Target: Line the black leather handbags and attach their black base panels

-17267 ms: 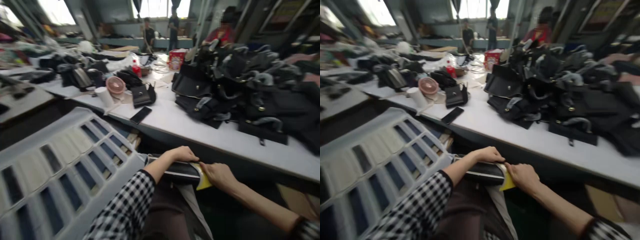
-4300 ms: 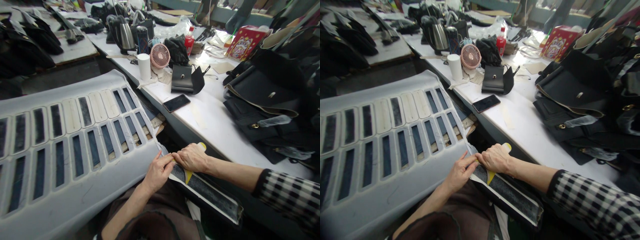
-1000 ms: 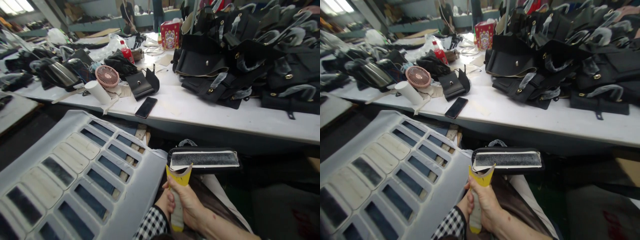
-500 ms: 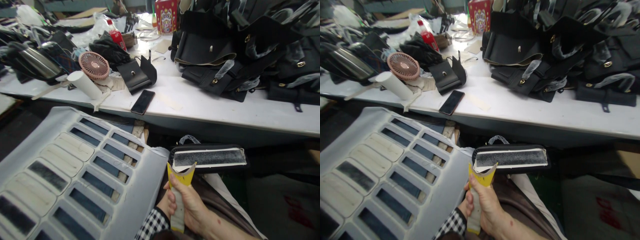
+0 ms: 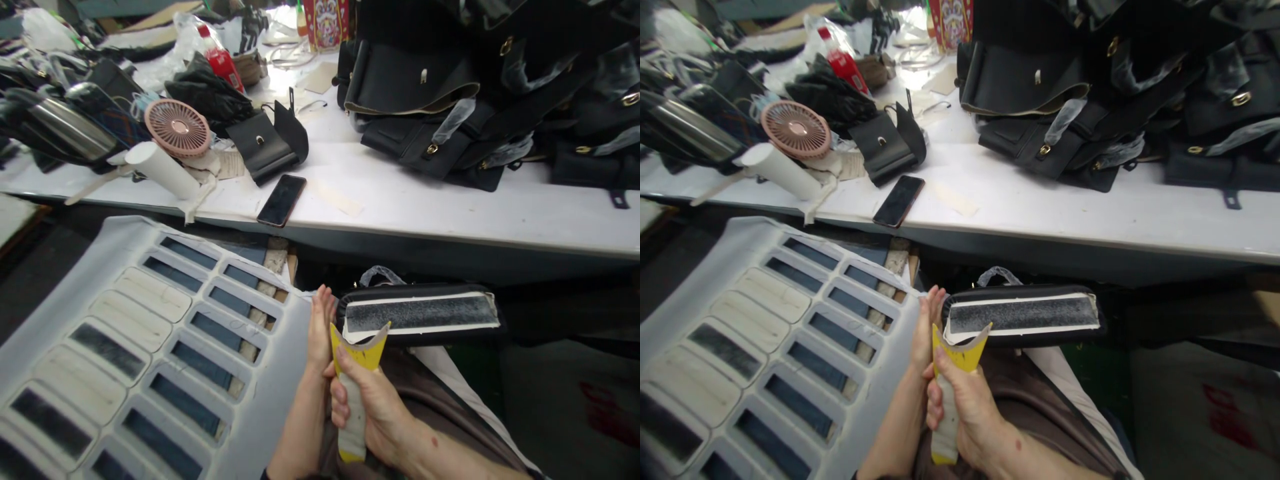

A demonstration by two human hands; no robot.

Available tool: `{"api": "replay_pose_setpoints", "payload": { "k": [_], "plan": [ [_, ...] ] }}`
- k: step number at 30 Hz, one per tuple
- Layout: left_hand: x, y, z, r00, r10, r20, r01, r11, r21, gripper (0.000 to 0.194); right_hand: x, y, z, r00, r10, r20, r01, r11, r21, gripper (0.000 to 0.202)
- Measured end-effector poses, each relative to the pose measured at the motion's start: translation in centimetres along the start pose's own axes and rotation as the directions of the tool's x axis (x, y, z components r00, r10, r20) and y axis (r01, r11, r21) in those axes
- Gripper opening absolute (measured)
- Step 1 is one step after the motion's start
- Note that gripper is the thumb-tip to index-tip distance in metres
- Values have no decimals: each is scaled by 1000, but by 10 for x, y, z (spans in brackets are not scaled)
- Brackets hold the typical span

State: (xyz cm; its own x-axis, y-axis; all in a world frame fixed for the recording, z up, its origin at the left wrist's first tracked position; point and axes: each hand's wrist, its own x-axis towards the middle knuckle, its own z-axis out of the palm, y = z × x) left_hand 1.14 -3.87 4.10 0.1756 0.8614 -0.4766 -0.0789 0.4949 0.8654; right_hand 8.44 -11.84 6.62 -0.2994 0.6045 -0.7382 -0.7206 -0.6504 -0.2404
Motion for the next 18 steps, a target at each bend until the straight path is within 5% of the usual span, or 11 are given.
{"api": "replay_pose_setpoints", "payload": {
  "k": [3,6,18],
  "plan": [
    [17,21,7,989,148,21,-148,989,11,74,-1,0,0,1000,-3,-15,3,1000,-11,49],
    [20,34,15,979,112,168,-134,982,129,70,-1,0,1,1000,-4,-18,4,1000,4,52],
    [20,39,26,990,122,77,-137,961,240,69,-3,-7,-3,999,38,20,-38,999,-14,56]
  ]
}}
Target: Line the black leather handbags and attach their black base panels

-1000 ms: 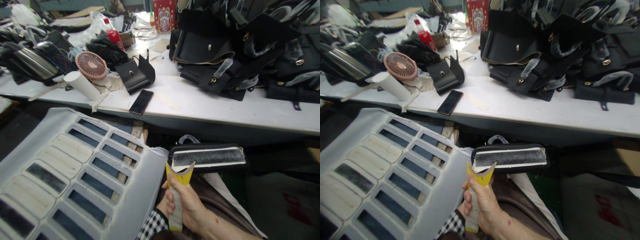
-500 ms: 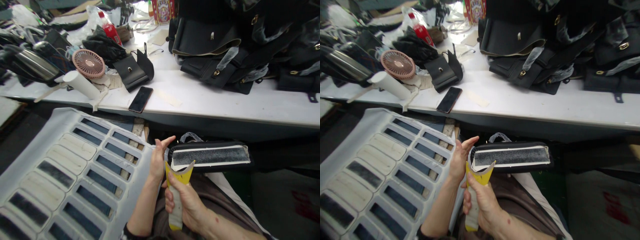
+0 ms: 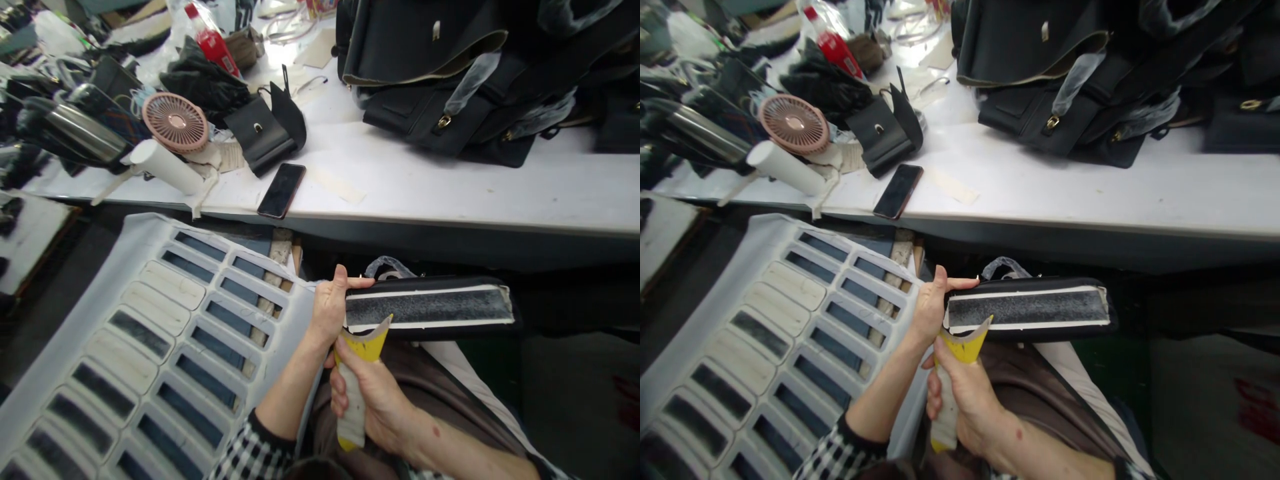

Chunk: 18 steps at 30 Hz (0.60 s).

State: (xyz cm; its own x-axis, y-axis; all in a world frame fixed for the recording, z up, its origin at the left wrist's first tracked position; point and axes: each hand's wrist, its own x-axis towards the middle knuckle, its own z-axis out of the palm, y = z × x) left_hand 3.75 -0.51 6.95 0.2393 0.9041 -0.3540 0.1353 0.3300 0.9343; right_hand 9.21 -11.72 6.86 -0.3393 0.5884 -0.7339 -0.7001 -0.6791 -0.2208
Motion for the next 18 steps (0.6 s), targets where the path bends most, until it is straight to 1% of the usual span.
{"api": "replay_pose_setpoints", "payload": {
  "k": [2,7,12,15,18],
  "plan": [
    [0,0,1,1000,3,-17,-3,1000,12,68,0,-4,-2,1000,13,7,-13,999,-32,58],
    [-1,-2,5,996,-35,-84,38,999,35,68,0,-13,-8,999,46,18,-43,993,-108,65],
    [5,-6,11,988,19,-150,-7,997,79,64,1,-22,-13,999,44,12,-42,992,-116,63],
    [8,-5,18,975,48,-217,-14,987,159,65,1,-27,-14,999,29,23,-27,993,-113,58],
    [8,3,25,967,106,-233,-22,941,337,62,-2,-28,-21,997,35,65,-30,996,-83,50]
  ]
}}
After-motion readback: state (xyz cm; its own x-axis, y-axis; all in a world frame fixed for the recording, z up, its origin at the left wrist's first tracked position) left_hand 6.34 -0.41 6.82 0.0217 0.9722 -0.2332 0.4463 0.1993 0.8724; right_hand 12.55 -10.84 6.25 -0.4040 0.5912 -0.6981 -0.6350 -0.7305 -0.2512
